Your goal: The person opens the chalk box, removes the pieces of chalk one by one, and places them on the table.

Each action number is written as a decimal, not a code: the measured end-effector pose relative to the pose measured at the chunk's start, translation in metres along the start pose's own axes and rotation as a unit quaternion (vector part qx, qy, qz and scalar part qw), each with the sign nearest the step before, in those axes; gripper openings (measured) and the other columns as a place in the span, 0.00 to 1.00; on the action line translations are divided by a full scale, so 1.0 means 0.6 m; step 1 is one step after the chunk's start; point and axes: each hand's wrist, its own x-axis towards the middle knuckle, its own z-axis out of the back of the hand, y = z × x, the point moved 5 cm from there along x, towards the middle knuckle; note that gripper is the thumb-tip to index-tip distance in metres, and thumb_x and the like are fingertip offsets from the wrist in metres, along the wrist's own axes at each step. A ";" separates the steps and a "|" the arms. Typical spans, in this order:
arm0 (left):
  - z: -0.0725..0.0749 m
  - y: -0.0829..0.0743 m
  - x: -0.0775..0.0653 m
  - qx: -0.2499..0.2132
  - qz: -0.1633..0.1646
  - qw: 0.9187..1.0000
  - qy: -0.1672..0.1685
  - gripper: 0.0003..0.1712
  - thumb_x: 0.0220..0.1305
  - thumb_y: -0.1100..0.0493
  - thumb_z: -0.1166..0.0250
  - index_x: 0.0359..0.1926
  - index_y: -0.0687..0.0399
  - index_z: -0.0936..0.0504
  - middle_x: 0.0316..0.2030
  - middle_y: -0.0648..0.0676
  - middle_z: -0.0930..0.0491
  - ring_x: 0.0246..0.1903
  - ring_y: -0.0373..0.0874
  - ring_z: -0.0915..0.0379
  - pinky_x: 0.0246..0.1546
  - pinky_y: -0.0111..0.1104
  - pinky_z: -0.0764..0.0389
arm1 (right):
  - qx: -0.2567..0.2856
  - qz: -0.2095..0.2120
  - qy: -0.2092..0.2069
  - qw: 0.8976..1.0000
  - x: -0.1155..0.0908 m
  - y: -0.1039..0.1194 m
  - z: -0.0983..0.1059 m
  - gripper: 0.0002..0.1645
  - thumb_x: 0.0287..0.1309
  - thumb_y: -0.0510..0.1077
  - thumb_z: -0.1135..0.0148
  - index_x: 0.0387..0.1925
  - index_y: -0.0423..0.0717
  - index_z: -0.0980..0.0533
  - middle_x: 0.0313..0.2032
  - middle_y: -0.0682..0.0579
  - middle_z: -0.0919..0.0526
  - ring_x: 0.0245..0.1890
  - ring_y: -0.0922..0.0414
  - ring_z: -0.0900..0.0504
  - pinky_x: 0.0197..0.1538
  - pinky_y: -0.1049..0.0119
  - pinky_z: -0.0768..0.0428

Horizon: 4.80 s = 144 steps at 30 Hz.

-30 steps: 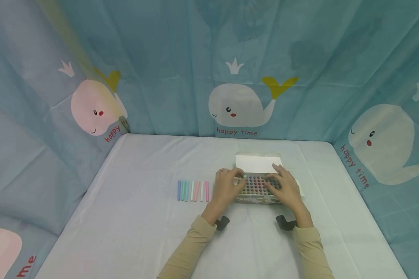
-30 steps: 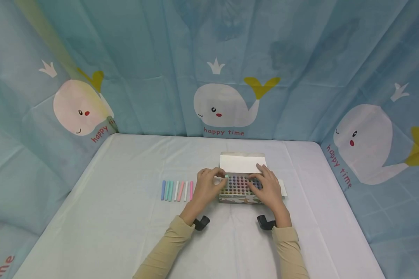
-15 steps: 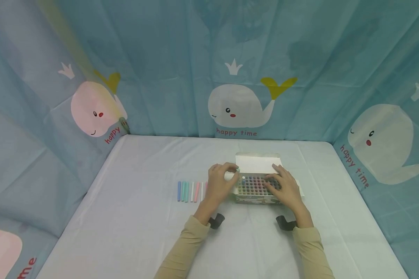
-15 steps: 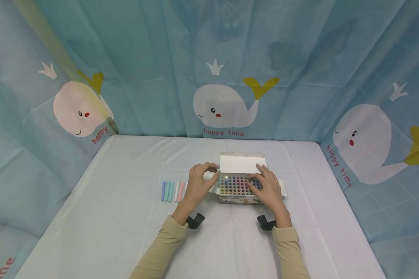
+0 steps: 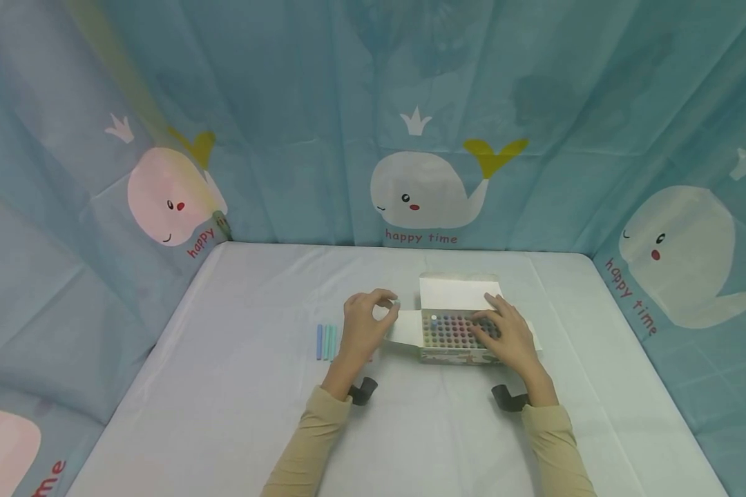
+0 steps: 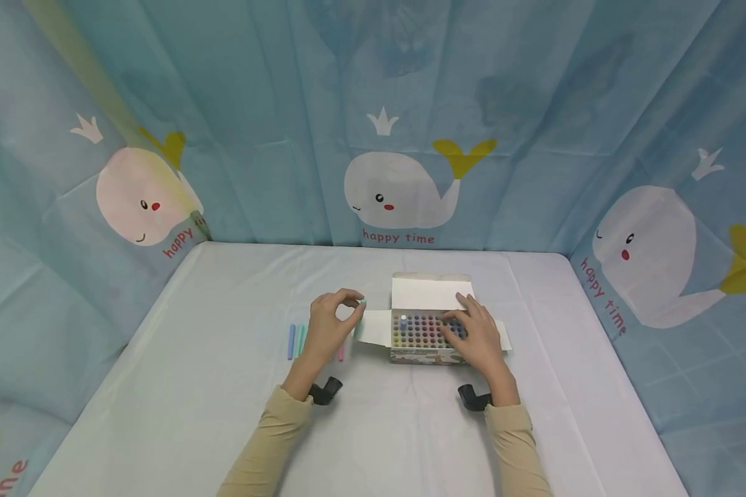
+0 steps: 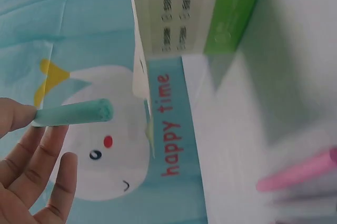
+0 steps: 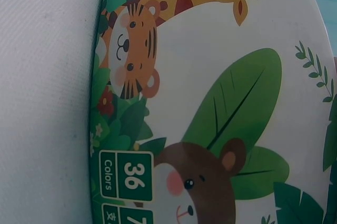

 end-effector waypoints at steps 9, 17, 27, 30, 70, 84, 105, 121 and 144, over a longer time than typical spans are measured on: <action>0.021 0.048 -0.007 0.002 0.029 1.000 -0.001 0.07 0.52 0.54 0.38 0.34 0.45 0.21 0.23 0.41 0.22 0.34 0.39 0.30 0.57 0.45 0.47 | 0.002 0.002 0.001 1.000 0.001 0.002 0.001 0.14 0.47 0.55 0.39 0.36 0.57 0.24 0.60 0.45 0.38 0.61 0.43 0.45 0.57 0.43 0.46; 0.044 0.099 -0.012 0.020 0.074 0.997 -0.001 0.08 0.52 0.52 0.38 0.34 0.45 0.21 0.23 0.43 0.22 0.32 0.41 0.29 0.56 0.45 0.48 | 0.003 0.004 0.003 1.000 0.000 0.000 0.000 0.14 0.47 0.54 0.38 0.36 0.56 0.24 0.60 0.45 0.38 0.61 0.43 0.44 0.56 0.44 0.46; 0.070 0.158 -0.018 0.050 0.110 0.993 0.012 0.11 0.52 0.51 0.37 0.35 0.49 0.21 0.23 0.47 0.22 0.31 0.45 0.27 0.52 0.47 0.46 | 0.004 -0.002 0.002 1.000 0.000 0.000 0.000 0.13 0.47 0.54 0.38 0.36 0.56 0.25 0.60 0.45 0.38 0.61 0.43 0.45 0.56 0.43 0.46; 0.078 0.174 -0.022 0.065 0.131 0.989 0.019 0.11 0.52 0.51 0.37 0.36 0.50 0.21 0.23 0.48 0.21 0.31 0.45 0.26 0.51 0.48 0.45 | 0.004 -0.004 0.001 1.000 0.000 0.001 0.001 0.13 0.46 0.54 0.38 0.35 0.56 0.25 0.60 0.45 0.38 0.61 0.44 0.45 0.57 0.43 0.46; 0.098 0.262 -0.050 0.156 0.236 0.957 0.058 0.11 0.51 0.53 0.37 0.32 0.54 0.21 0.24 0.53 0.20 0.27 0.49 0.27 0.42 0.51 0.39 | -0.001 -0.004 0.001 1.000 0.000 -0.001 0.000 0.14 0.46 0.56 0.38 0.35 0.57 0.24 0.60 0.45 0.38 0.62 0.44 0.45 0.57 0.44 0.47; 0.082 0.188 -0.023 0.148 0.160 0.975 0.037 0.09 0.51 0.54 0.37 0.33 0.52 0.20 0.24 0.51 0.21 0.25 0.46 0.29 0.41 0.49 0.38 | -0.004 -0.005 0.001 1.000 -0.002 -0.002 0.001 0.14 0.46 0.56 0.38 0.36 0.57 0.24 0.60 0.45 0.39 0.62 0.44 0.45 0.57 0.43 0.47; -0.007 0.072 -0.019 0.115 0.047 0.990 0.072 0.05 0.52 0.53 0.38 0.32 0.46 0.20 0.26 0.45 0.23 0.29 0.40 0.32 0.49 0.49 0.40 | -0.005 -0.005 0.003 1.000 -0.001 0.003 0.002 0.14 0.47 0.56 0.39 0.36 0.56 0.24 0.60 0.44 0.38 0.61 0.43 0.45 0.57 0.43 0.46; -0.088 0.002 -0.021 0.124 -0.051 0.985 0.104 0.04 0.52 0.53 0.40 0.30 0.43 0.20 0.28 0.43 0.23 0.30 0.40 0.32 0.46 0.46 0.33 | -0.004 0.002 -0.004 1.000 0.000 0.002 0.002 0.13 0.46 0.55 0.38 0.35 0.57 0.24 0.60 0.44 0.38 0.61 0.43 0.44 0.57 0.44 0.46; -0.140 -0.019 -0.020 0.171 -0.033 0.976 0.134 0.12 0.50 0.43 0.39 0.31 0.43 0.22 0.30 0.44 0.33 0.33 0.40 0.40 0.49 0.41 0.37 | -0.006 0.006 -0.005 1.000 0.000 0.002 0.002 0.14 0.47 0.55 0.38 0.35 0.55 0.24 0.60 0.44 0.37 0.61 0.43 0.44 0.56 0.43 0.45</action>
